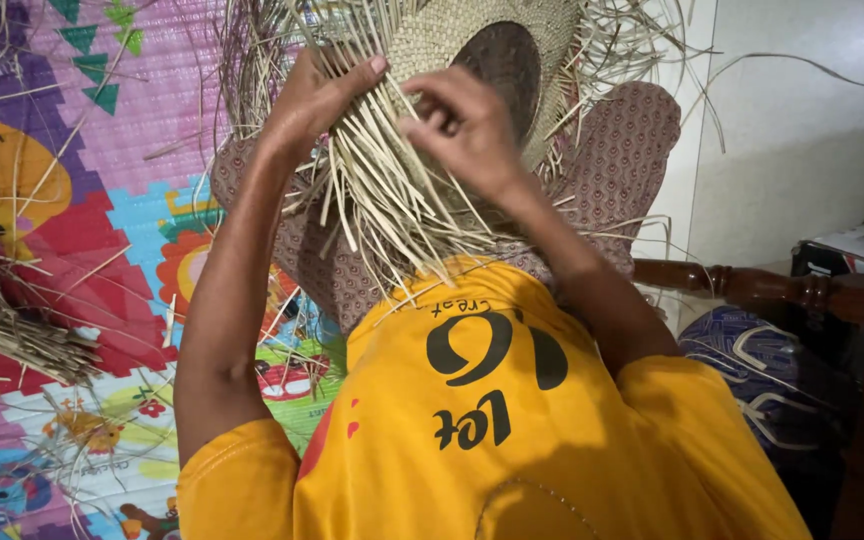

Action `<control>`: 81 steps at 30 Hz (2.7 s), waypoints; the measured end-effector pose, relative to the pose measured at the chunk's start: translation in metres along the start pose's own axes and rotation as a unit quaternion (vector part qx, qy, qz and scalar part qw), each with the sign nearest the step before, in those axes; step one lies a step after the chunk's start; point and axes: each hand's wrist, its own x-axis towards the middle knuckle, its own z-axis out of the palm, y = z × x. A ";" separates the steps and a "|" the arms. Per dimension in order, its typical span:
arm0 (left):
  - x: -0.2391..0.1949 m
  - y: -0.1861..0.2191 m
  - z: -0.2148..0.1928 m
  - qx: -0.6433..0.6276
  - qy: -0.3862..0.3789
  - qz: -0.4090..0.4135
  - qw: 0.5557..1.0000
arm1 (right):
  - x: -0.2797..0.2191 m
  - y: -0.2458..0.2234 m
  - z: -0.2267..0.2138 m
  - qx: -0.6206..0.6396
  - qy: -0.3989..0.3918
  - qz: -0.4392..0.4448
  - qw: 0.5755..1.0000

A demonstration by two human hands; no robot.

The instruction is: Weaving a straw hat by hand, tucking in loose strands to finish the edges.

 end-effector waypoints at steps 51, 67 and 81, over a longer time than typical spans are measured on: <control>-0.020 -0.224 0.043 0.234 0.514 0.198 0.801 | -0.153 0.258 -0.153 -0.286 0.190 0.176 0.922; 0.012 -0.271 0.013 -0.032 0.526 0.313 0.790 | -0.134 0.296 -0.154 -0.365 0.212 0.191 0.886; 0.026 -0.315 -0.047 0.364 0.597 0.006 0.715 | -0.111 0.251 -0.148 -0.311 0.185 0.368 0.857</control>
